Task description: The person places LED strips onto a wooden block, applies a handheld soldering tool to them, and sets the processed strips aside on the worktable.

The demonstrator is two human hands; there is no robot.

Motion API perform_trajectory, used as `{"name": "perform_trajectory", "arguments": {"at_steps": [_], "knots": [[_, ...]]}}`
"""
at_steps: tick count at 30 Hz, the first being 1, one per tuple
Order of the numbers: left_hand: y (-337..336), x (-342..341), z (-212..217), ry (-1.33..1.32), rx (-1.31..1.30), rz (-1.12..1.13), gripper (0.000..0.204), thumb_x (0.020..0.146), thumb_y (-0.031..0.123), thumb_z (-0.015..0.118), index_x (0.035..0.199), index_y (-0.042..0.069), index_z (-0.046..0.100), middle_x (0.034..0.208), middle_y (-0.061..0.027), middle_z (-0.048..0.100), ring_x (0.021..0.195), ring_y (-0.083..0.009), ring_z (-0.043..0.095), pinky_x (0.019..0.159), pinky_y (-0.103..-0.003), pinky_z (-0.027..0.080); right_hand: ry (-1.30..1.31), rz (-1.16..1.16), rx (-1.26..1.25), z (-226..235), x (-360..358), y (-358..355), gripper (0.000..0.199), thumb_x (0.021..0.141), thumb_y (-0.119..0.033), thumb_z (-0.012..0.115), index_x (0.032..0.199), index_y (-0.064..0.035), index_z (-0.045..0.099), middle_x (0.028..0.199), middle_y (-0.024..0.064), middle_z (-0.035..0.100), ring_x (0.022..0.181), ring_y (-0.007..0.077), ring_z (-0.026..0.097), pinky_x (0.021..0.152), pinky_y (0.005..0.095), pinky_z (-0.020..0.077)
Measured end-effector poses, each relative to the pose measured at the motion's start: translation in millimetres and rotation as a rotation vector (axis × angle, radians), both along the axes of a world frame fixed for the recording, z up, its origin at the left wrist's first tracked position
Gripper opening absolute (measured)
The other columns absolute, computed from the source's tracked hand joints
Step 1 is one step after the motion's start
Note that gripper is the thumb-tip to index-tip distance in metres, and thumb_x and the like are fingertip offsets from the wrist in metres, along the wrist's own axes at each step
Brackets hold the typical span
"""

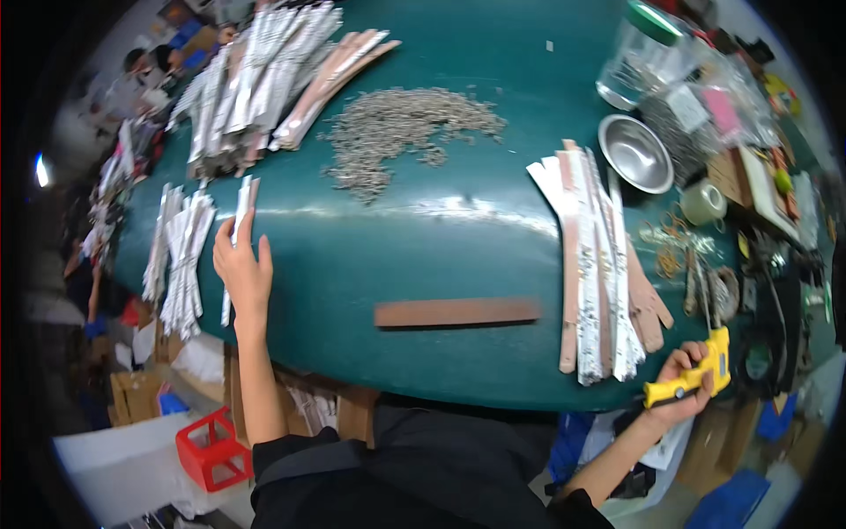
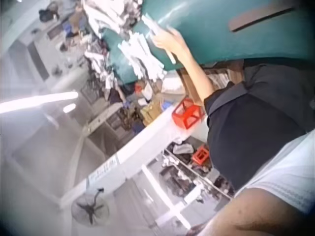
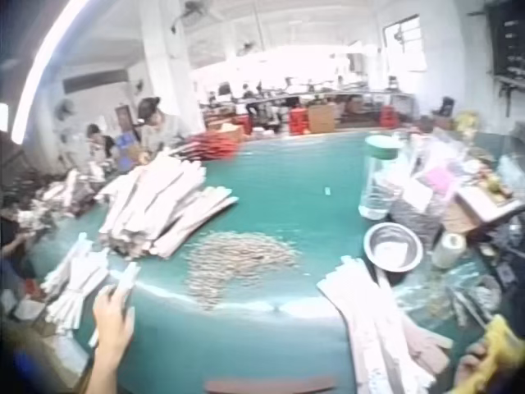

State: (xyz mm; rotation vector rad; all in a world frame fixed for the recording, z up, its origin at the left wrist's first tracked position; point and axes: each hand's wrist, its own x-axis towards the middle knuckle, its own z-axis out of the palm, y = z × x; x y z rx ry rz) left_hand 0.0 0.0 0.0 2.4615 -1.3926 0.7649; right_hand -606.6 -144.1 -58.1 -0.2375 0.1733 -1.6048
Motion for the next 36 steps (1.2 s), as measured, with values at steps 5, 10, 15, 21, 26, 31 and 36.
{"name": "perform_trajectory", "arguments": {"at_steps": [5,10,15,21,26,31,36], "knots": [[-120,-164,22,0.262,0.049,-0.995,0.022,0.076,0.004,0.064,0.097,0.011,0.069,0.1,-0.0084,0.067,0.094,-0.0268,0.064,0.082,-0.039,0.052,0.056,-0.021,-0.006,13,-14,-10,0.04,0.087,-0.005,0.058,0.12,0.001,0.036,0.103,0.0094,0.043,0.095,0.0194,0.044,0.079,0.0317,0.0411],[-182,-247,-4,-0.023,0.045,-1.49,0.033,0.077,0.014,0.059,0.11,0.012,0.061,0.114,-0.0026,0.061,0.087,-0.0142,0.061,0.07,-0.027,0.049,0.013,-0.03,0.0,11,-1,-3,0.04,0.087,-0.005,0.058,0.121,0.0014,0.037,0.104,0.0103,0.044,0.095,0.0194,0.045,0.079,0.0317,0.0418],[-207,-244,-11,-0.151,0.077,-1.656,0.028,0.079,0.013,0.059,0.106,0.011,0.06,0.112,-0.0018,0.061,0.084,-0.0132,0.06,0.067,-0.026,0.048,0.006,-0.036,-0.003,9,-1,-3,0.039,0.087,-0.005,0.057,0.12,0.0016,0.037,0.103,0.01,0.044,0.094,0.0192,0.044,0.079,0.0315,0.0414],[-181,-215,11,0.007,-0.127,-1.621,0.019,0.077,0.01,0.065,0.096,0.008,0.062,0.098,-0.0043,0.062,0.08,-0.0159,0.062,0.06,-0.027,0.049,-0.001,-0.02,0.002,10,-6,-6,0.039,0.085,-0.003,0.057,0.118,0.001,0.036,0.102,0.0098,0.042,0.094,0.0194,0.044,0.079,0.0313,0.0414],[-138,-181,6,0.032,-0.094,-1.585,0.022,0.074,0.005,0.068,0.096,0.007,0.066,0.089,-0.0059,0.062,0.075,-0.0179,0.064,0.064,-0.027,0.053,0.006,-0.027,-0.011,9,-10,-5,0.045,0.086,-0.001,0.056,0.125,0.0007,0.033,0.103,0.0106,0.042,0.095,0.0197,0.043,0.079,0.0318,0.0413],[-103,-160,-3,0.139,-0.005,-1.435,0.024,0.073,0.006,0.068,0.097,0.008,0.068,0.091,-0.0044,0.063,0.078,-0.019,0.065,0.07,-0.029,0.055,0.042,-0.017,-0.004,6,-11,-8,0.047,0.087,0.0,0.055,0.128,0.001,0.032,0.103,0.0112,0.042,0.096,0.0205,0.043,0.079,0.0316,0.0413],[-96,-149,6,0.428,0.25,-1.397,0.026,0.076,0.006,0.068,0.102,0.01,0.068,0.099,-0.0024,0.064,0.083,-0.0203,0.064,0.072,-0.032,0.052,0.059,-0.037,-0.025,5,-16,-6,0.053,0.085,0.002,0.054,0.132,0.0016,0.029,0.104,0.0119,0.04,0.095,0.0204,0.041,0.078,0.0302,0.0412]]}}
